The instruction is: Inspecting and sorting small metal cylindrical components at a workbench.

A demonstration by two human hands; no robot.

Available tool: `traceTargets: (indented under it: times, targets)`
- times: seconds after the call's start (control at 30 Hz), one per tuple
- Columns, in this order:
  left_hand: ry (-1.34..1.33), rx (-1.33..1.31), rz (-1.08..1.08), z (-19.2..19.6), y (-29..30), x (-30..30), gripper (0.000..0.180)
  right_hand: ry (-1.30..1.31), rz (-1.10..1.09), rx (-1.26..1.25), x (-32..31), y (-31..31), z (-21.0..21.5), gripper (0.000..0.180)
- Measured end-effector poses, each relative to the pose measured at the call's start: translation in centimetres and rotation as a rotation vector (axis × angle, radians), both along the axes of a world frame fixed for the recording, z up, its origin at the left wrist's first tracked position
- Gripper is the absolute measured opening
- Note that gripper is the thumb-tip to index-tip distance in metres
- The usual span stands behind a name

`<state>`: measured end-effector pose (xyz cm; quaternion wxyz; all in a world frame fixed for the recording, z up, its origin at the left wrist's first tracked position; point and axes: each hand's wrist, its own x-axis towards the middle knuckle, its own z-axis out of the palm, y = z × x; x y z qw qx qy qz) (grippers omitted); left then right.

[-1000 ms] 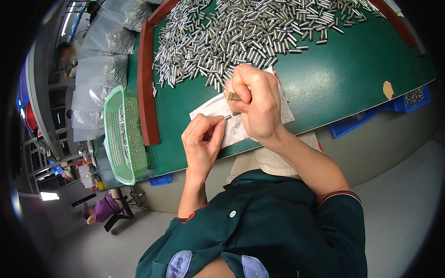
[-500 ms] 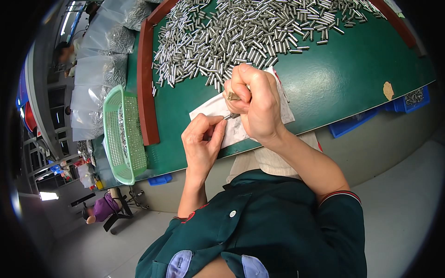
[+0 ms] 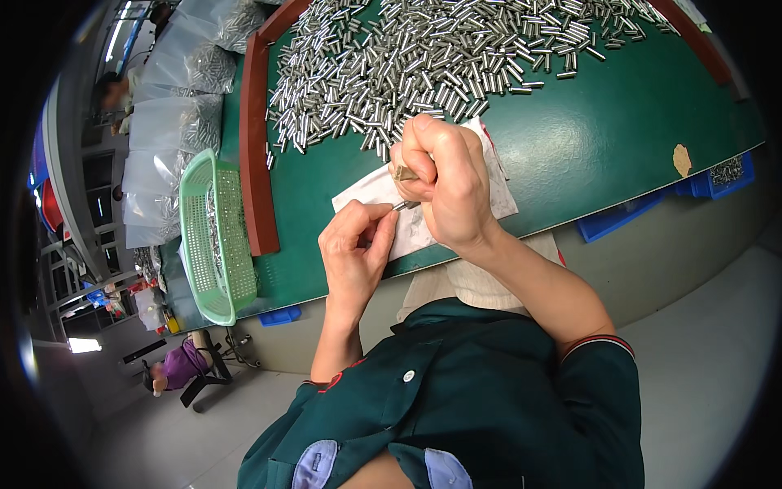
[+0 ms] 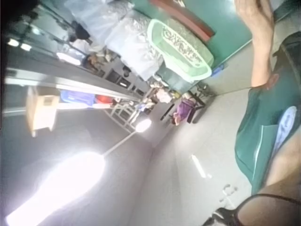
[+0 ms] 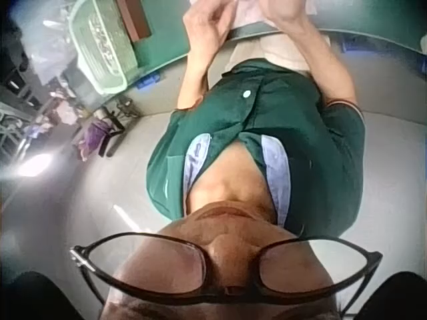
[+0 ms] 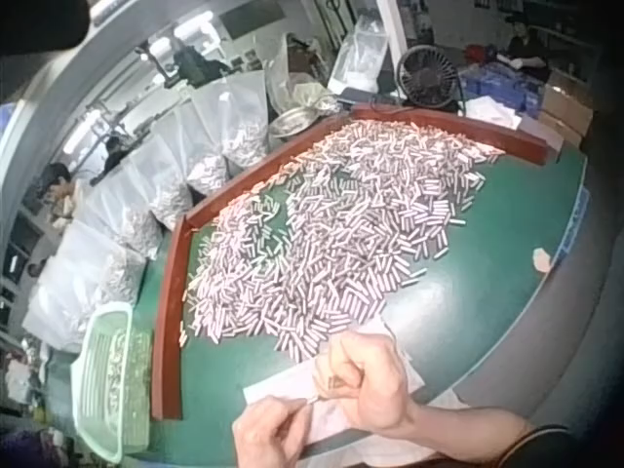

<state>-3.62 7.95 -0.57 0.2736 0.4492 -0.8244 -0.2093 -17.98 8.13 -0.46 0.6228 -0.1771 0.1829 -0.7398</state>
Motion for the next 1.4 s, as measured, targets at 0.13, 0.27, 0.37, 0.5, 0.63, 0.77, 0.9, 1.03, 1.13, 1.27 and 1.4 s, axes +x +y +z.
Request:
traceTargets:
  times: [0.13,0.27,0.37,0.5,0.63,0.77,0.9,1.03,1.13,1.27,1.4]
  targets:
    - [-0.007,0.014,-0.021,0.2,-0.1,-0.1,0.01,0.038,0.009,-0.007,0.0,0.1,0.0,0.036]
    - [0.011,0.035,-0.036,0.2,-0.3,0.1,0.01,0.222,-0.029,-0.033,0.6,0.2,0.4,0.032]
    - [-0.012,0.014,-0.058,0.5,-0.5,-0.1,0.01,0.197,-0.006,-0.025,0.2,-0.1,0.2,0.032]
    - [-0.081,0.069,-0.087,1.4,-1.0,-0.5,0.012,0.171,-0.004,-0.012,-0.1,-0.3,0.0,0.032]
    - [-0.057,0.083,-0.175,1.4,-1.7,-0.2,0.014,0.116,-0.015,0.01,0.1,-0.4,0.2,0.033]
    - [0.411,0.435,-0.14,1.4,-2.5,0.8,0.007,0.064,0.019,0.034,0.0,-0.2,0.4,0.034]
    - [1.118,0.949,-0.211,0.8,-3.2,1.7,0.008,0.065,0.018,0.05,0.1,-0.1,0.2,0.034]
    - [1.126,0.94,-0.144,0.1,-3.3,2.0,0.009,0.05,0.015,0.046,0.1,-0.1,0.5,0.034]
    - [1.173,0.949,-0.155,0.1,-3.4,2.1,0.008,0.071,0.026,0.039,0.1,-0.3,0.4,0.035]
    - [1.211,0.968,-0.167,-0.1,-3.7,2.1,0.009,0.075,0.019,0.041,0.0,-0.4,0.5,0.036]
    - [1.215,0.979,-0.171,-0.1,-3.7,2.1,0.009,0.072,0.016,0.043,0.1,-0.4,0.4,0.036]
